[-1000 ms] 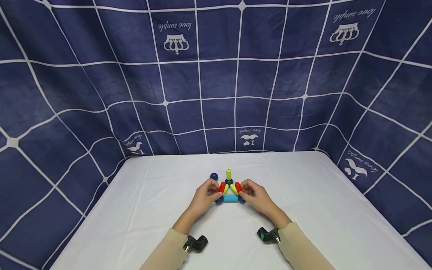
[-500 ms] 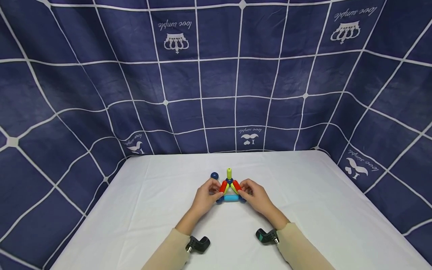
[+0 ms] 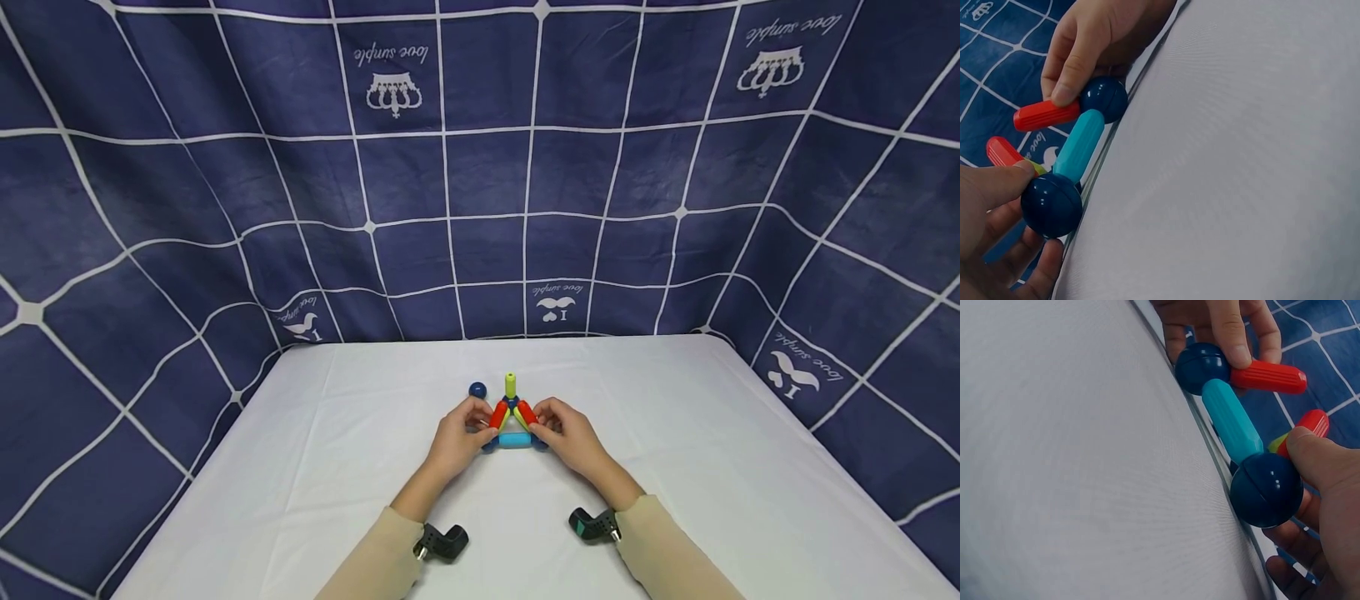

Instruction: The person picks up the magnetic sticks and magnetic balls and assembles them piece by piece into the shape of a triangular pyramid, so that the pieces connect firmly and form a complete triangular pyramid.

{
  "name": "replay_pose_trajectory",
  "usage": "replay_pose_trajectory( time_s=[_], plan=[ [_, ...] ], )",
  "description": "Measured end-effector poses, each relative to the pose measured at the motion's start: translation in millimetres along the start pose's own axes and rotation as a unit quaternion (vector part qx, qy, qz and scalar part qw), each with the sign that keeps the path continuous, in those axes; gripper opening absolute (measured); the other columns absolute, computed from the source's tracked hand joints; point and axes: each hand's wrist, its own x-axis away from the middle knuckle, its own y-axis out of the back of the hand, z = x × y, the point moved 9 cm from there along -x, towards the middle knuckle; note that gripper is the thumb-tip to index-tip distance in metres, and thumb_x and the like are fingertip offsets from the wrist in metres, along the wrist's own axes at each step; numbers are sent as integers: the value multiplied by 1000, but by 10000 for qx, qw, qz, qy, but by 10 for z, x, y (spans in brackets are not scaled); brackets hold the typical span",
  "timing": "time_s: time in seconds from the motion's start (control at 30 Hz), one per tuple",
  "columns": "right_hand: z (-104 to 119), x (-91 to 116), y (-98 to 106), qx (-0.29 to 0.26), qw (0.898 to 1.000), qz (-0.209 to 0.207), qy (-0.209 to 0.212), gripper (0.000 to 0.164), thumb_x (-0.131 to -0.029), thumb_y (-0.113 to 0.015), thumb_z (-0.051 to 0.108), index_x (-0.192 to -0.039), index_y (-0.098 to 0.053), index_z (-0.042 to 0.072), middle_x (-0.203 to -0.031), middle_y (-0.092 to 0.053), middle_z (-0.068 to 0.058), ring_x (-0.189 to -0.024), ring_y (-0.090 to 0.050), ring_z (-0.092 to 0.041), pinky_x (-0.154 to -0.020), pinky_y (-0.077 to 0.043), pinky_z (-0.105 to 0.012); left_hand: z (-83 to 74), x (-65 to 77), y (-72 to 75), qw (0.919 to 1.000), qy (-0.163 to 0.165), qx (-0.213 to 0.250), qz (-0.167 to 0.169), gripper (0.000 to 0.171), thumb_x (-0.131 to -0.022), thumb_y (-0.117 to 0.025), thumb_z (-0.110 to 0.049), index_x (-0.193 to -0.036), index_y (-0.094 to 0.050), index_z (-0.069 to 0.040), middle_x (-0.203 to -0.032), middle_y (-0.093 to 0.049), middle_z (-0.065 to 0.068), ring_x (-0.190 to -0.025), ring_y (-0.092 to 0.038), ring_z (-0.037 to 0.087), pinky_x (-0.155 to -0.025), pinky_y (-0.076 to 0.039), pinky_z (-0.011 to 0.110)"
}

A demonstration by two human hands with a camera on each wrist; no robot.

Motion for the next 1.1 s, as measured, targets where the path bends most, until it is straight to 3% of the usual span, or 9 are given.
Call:
replay_pose_trajectory(
  time_s=[0.3,0.57,0.83,1.1],
  plan=[
    [-28,-38,67,-164,9998,-11,-94,17,-92,-73,21,-105,-66,15,-90,-64,1,-79,-55,-10,-72,-49,-20,62,35,-4,10000,35,79,-25,26,-87,-76,-8,-107,-61,-16,-105,-70,3,-92,-63,13,-82,-53,24],
    [12,-279,175,-331,9991,-42,-261,20,-97,-66,22,-115,-65,14,-101,-68,-6,-87,-60,-16,-77,-50,-25,90,47,-6,9999,16,171,-10,26,-88,-75,-10,-109,-61,-17,-106,-69,1,-96,-62,15,-82,-52,24],
    [189,-589,98,169,9984,433,-335,28,-100,-62,21,-128,-65,23,-114,-68,-5,-99,-62,-22,-89,-54,-38,121,35,-20,9998,58,209,44,26,-89,-75,-12,-109,-61,-19,-105,-69,0,-96,-62,15,-82,-52,25],
    [342,-767,8,592,9958,656,-250,21,-99,-62,17,-116,-73,22,-119,-70,-1,-103,-60,-19,-96,-53,-40,109,47,-12,9998,58,170,43,25,-89,-75,-12,-109,-61,-20,-104,-70,0,-96,-62,15,-79,-51,24]
  ],
)
